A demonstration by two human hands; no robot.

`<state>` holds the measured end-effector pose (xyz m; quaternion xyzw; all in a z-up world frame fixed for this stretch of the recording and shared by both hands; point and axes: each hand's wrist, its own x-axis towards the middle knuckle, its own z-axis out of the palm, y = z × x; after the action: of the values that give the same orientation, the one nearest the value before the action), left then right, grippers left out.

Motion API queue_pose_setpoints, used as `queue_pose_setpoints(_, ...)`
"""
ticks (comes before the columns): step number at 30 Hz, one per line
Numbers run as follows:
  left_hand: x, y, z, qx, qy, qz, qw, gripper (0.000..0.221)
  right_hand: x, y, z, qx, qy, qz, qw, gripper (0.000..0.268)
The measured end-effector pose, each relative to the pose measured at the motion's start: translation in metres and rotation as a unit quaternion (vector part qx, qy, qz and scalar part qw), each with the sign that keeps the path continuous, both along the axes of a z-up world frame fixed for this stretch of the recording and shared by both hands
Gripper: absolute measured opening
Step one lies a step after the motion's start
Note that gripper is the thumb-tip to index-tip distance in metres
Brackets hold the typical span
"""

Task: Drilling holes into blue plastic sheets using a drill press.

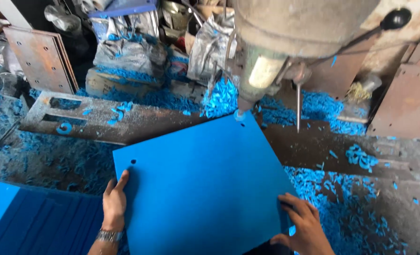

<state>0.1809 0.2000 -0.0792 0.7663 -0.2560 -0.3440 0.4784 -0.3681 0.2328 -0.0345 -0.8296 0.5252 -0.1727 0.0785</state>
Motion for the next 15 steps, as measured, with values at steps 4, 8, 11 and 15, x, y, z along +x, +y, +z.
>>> queue_pose_setpoints(4,-0.014,0.012,0.049,0.096,0.015,0.039,0.995,0.06,0.009,0.008,-0.003,0.067,-0.04,-0.049,0.996,0.097)
queue_pose_setpoints(8,-0.011,0.017,0.063,0.124,0.002,0.029,0.992,0.055,0.008,0.005,-0.011,0.074,-0.053,-0.048,0.995,0.101)
queue_pose_setpoints(11,0.003,0.017,0.029,-0.003,-0.237,0.029,0.971,0.051,0.004,0.0,-0.019,0.059,-0.062,-0.027,0.996,0.103)
queue_pose_setpoints(15,-0.043,-0.012,0.114,-0.161,-0.516,-0.029,0.84,0.051,0.003,-0.002,-0.021,0.074,-0.068,-0.016,0.995,0.099)
